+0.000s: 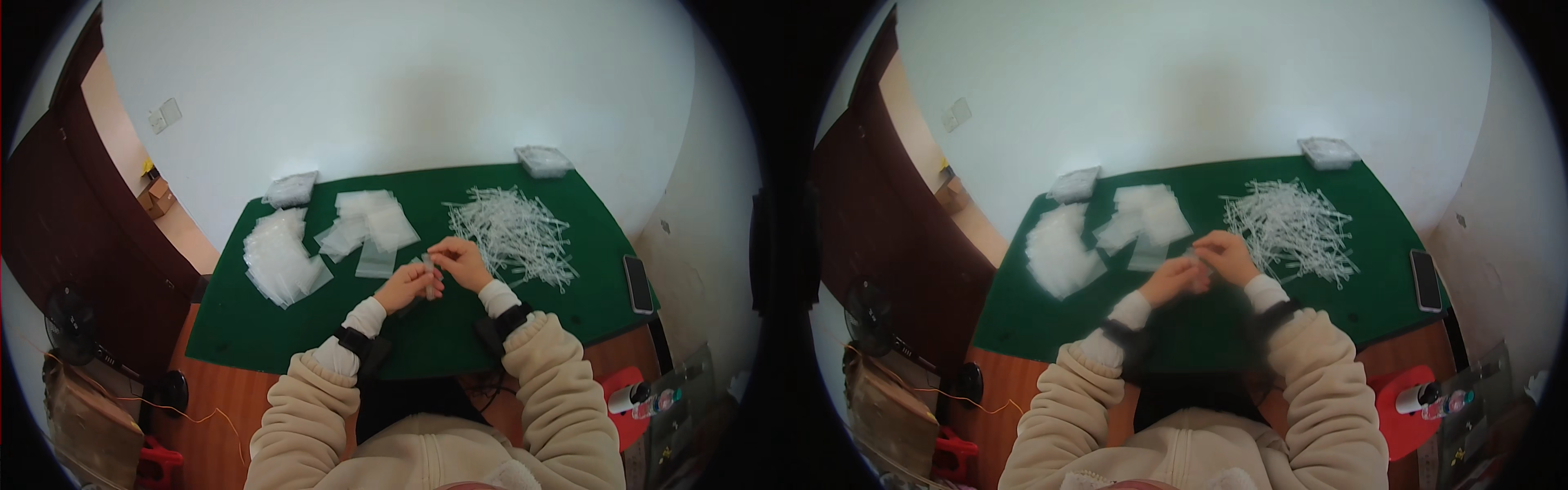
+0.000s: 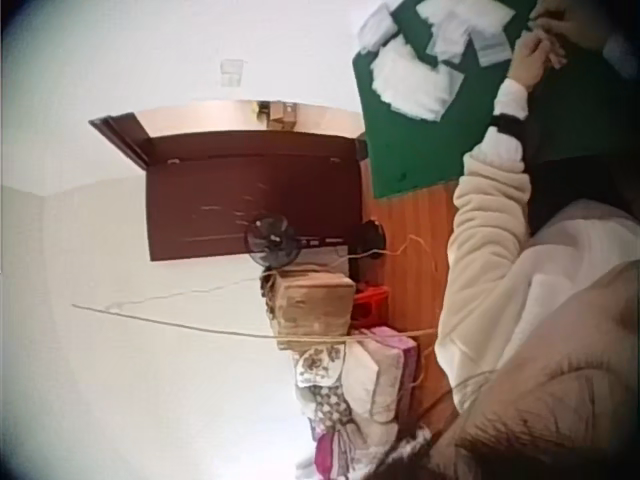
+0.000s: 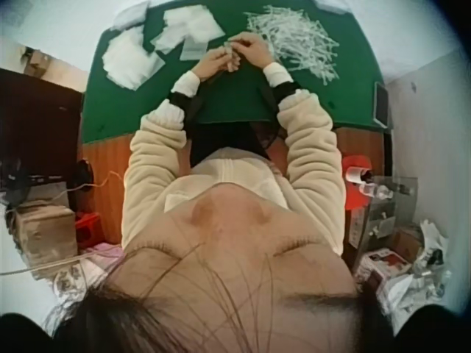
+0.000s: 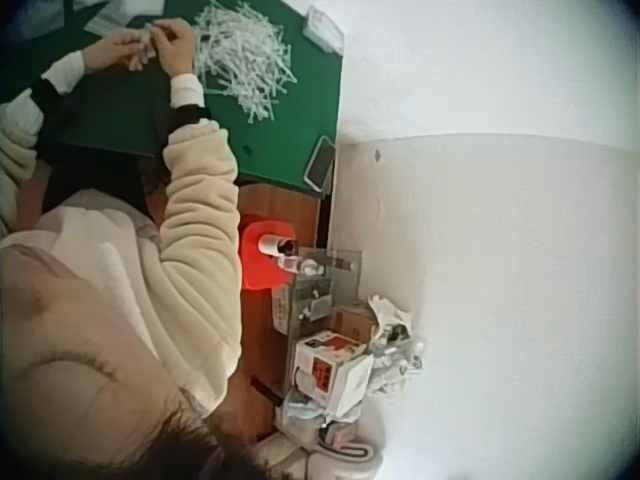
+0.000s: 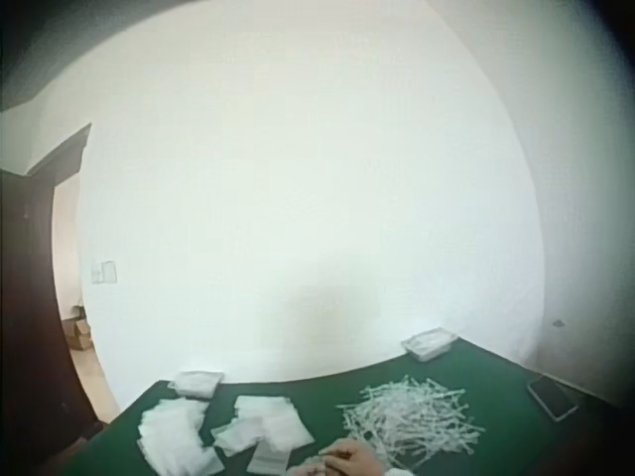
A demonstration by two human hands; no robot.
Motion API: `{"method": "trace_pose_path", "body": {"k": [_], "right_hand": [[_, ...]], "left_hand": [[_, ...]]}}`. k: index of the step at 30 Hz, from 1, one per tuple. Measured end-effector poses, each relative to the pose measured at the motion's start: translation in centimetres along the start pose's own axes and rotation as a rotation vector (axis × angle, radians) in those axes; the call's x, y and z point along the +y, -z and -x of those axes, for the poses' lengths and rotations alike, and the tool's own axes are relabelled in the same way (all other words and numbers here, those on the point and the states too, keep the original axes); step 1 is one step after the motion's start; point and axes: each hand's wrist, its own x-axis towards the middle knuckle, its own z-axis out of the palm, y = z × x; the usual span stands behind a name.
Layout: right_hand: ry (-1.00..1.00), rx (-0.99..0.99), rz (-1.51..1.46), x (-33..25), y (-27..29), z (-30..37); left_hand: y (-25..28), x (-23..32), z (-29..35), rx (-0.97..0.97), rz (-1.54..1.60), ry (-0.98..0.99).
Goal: Manually packaging small white items into clear plastic bags at a workstation.
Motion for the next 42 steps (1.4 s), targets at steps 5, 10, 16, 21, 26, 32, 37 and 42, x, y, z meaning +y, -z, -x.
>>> {"method": "trace_pose_path", "body": {"k": [5,10,16,21,26,32,37,42], "right_hand": [[-0.055,0.002,-0.054,0.3,0.0,-0.5],[-0.145,-0.084,-0.085,0.5,0.3,-0.5],[-0.124,-0.093,-0.108,0.6,0.2,-0.2],[-0.103,-0.041,-0.118,0.8,-0.1,-0.3],[-0.106,-0.028,-0.177,1.0,0.2,-0.5],[-0.109,-0.014,-0.101,1.3,0.4,-0.6],[-0.08,0.308,0.386,2.1,1.3,-1.0],[-0.056,0.133,1.193,3.0,2.4,0.2]], "left_hand": [[0.6,-0.2,-0.5,0.054,-0.206,-0.121],[0.5,-0.4,-0.6,0.051,-0.39,-0.152],[0.0,-0.1,-0.3,0.063,-0.308,-0.119],[0.2,-0.3,-0.2,0.071,-0.214,-0.091],[0.4,-0.3,-0.5,0.169,-0.028,-0.091],[0.1,0.1,-0.5,0.226,0.005,-0.109],[0.5,0.1,-0.4,0.26,0.121,-0.094],[0.4,0.2,-0.5,0.272,0.117,-0.093]]}}
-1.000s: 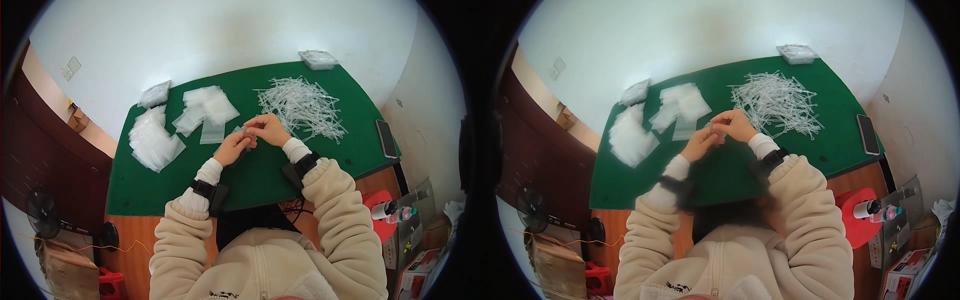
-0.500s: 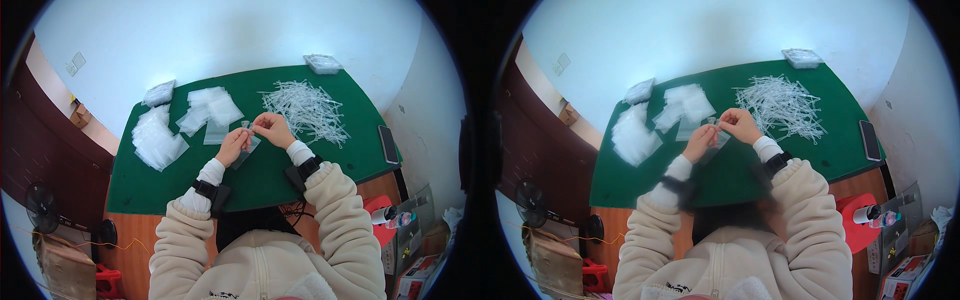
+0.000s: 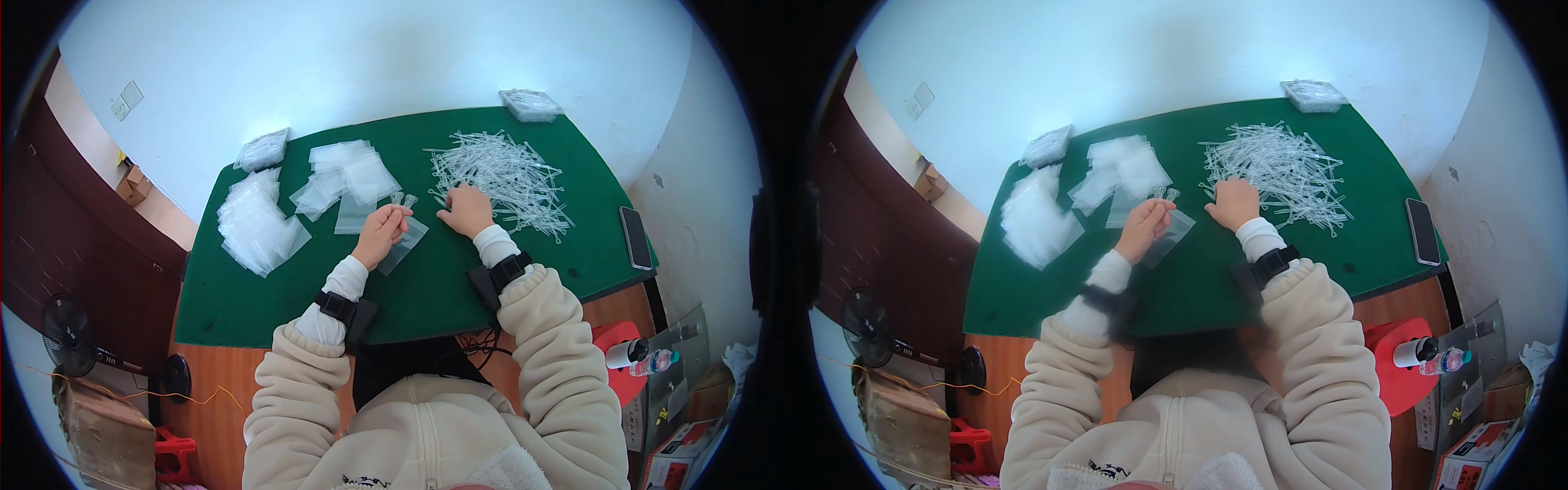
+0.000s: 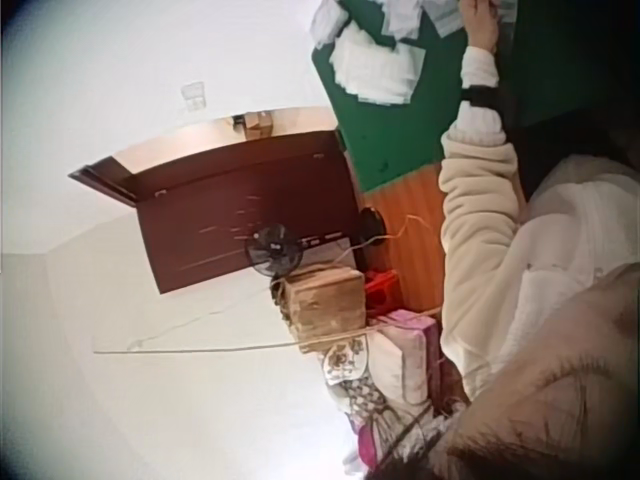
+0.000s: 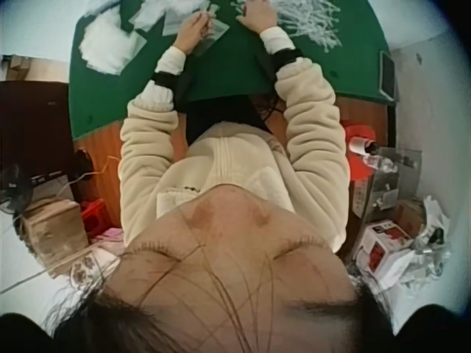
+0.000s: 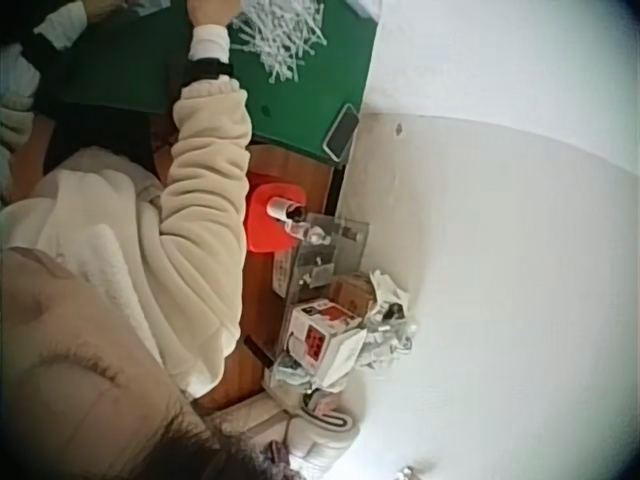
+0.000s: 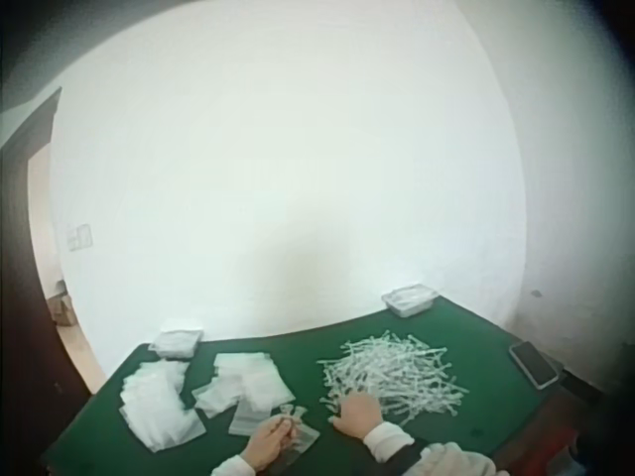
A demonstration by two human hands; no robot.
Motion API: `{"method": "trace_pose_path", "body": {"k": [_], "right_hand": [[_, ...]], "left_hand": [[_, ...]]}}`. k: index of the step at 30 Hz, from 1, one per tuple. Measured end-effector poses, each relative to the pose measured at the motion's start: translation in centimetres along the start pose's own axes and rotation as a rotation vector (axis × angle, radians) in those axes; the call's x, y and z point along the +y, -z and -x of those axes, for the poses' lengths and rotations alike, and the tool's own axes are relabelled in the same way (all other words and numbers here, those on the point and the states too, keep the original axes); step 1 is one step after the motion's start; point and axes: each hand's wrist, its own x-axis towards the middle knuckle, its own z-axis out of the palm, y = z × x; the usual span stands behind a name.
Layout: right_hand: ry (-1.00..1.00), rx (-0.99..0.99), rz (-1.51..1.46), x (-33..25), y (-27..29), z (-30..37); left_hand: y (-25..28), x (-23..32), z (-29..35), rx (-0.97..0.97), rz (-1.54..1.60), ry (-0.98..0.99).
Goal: Manually packaging small white items into clear plastic bags at a workstation.
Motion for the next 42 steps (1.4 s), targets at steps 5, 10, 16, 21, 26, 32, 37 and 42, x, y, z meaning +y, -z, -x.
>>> {"method": "trace_pose_path", "body": {"k": [5,10,16,21,26,32,37,42], "right_hand": [[-0.071,-0.184,-0.055,-0.1,-0.7,-0.3],[-0.079,-0.157,-0.006,0.1,-1.2,-0.4],[-0.089,-0.227,0.025,-0.3,-0.9,-0.3],[-0.09,-0.145,0.012,-0.1,-1.1,-0.1],[-0.075,-0.163,-0.033,-0.2,-1.2,-0.1],[-0.092,-0.136,-0.053,0.0,-1.1,-0.1],[-0.084,-0.152,-0.057,-0.2,-1.2,-0.2],[-0.124,-0.163,-0.026,0.0,-1.3,-0.1]], "left_hand": [[0.0,0.0,0.1,0.007,0.003,0.023],[0.1,0.1,0.0,-0.007,0.043,0.044],[0.1,0.1,0.0,0.0,0.057,0.052],[0.1,0.1,0.0,0.015,-0.025,0.012],[0.2,0.0,0.0,0.027,-0.077,-0.052],[0.2,-0.1,0.0,0.032,-0.112,-0.08],[0.6,-0.5,-0.1,0.038,-0.278,-0.161],[0.6,-0.4,-0.1,0.048,-0.449,-0.251]]}}
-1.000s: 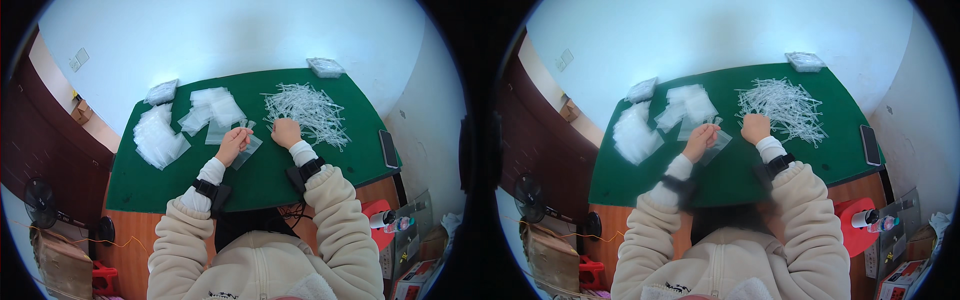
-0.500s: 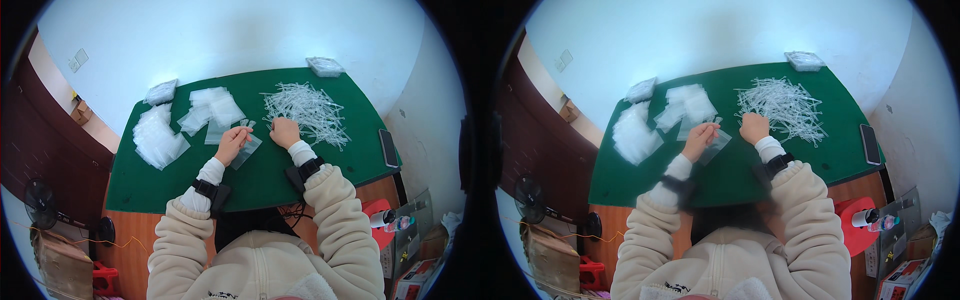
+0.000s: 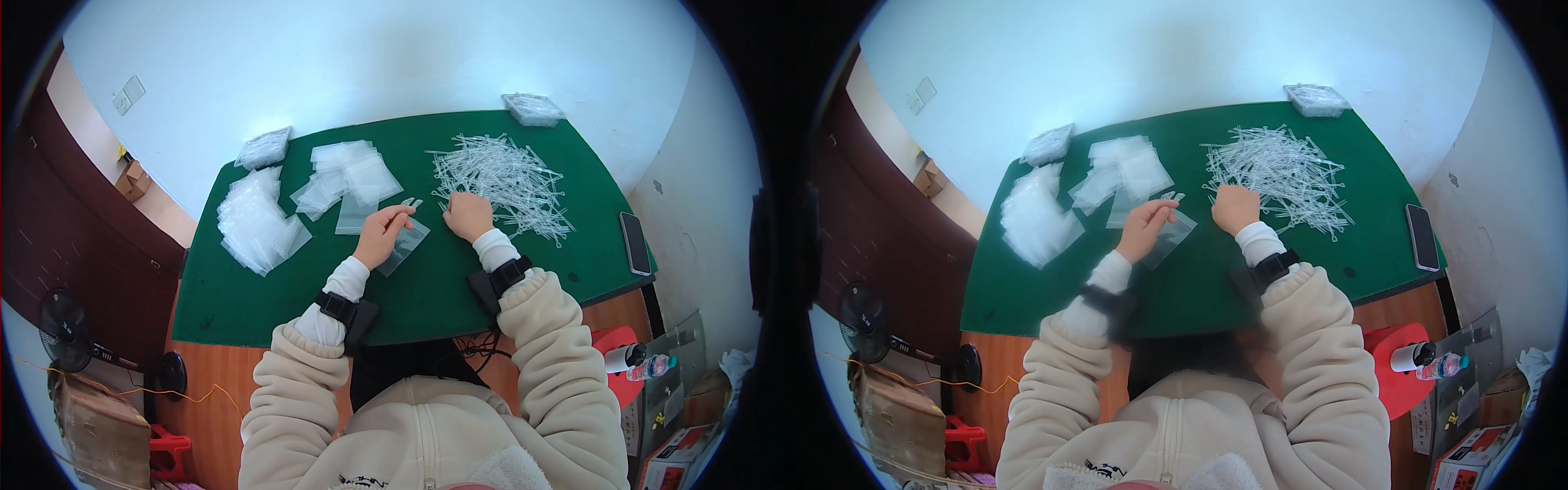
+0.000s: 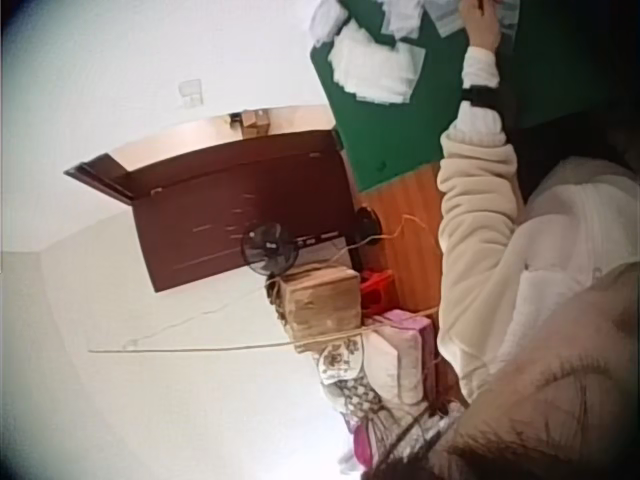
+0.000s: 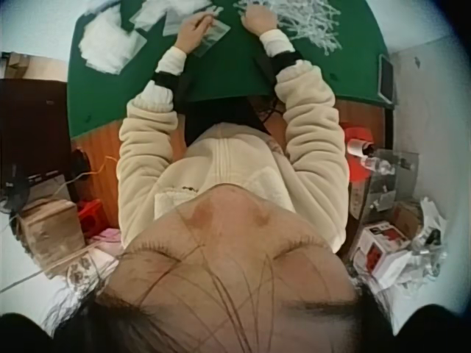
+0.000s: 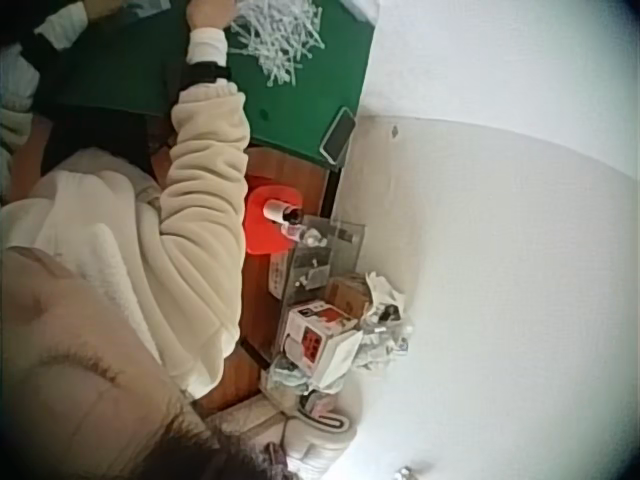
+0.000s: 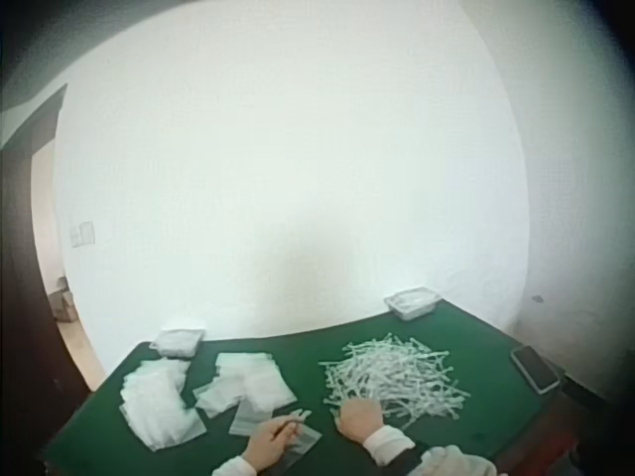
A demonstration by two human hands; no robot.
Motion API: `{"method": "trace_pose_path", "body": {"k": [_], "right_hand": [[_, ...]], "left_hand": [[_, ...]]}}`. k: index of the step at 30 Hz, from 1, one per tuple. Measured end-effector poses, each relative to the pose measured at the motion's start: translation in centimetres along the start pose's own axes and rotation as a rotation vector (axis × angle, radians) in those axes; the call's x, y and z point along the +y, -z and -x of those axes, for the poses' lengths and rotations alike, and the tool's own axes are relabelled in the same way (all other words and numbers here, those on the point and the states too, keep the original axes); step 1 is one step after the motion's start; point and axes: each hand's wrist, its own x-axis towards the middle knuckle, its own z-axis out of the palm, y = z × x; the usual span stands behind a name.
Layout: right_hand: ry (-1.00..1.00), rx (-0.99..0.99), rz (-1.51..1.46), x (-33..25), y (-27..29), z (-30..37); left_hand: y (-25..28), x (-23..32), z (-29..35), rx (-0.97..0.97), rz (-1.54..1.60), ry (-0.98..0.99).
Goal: Manually packaging small white items into clear plastic bags at a workstation.
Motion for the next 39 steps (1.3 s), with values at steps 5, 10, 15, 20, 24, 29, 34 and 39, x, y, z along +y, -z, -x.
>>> {"method": "trace_pose_path", "body": {"k": [5,10,15,20,24,29,34,39], "right_hand": [[-0.036,-0.031,-0.025,-0.2,0.5,-0.1],[-0.023,-0.009,-0.026,-0.3,0.6,0.1],[-0.027,0.011,-0.089,-0.3,0.4,0.0],[0.041,-0.02,-0.351,-1.1,1.0,-0.1],[0.079,0.04,-0.5,-1.3,1.4,0.2],[0.086,0.111,-0.638,-1.8,2.2,-0.1],[0.138,-0.091,-0.856,-2.9,3.0,0.3],[0.56,-0.047,-0.872,-3.0,2.7,0.5]], "left_hand": [[0.0,0.3,0.1,0.006,-0.007,0.016],[0.0,0.4,0.0,0.016,-0.007,-0.007],[0.0,0.5,-0.2,0.022,0.343,0.285],[0.7,0.1,-0.2,0.122,0.521,0.383],[0.7,0.1,-0.2,0.17,0.556,0.376],[0.6,0.0,-0.3,0.158,0.558,0.39],[0.9,-0.4,-0.2,0.095,0.526,0.386],[1.2,-0.2,-0.3,0.069,0.276,0.312]]}}
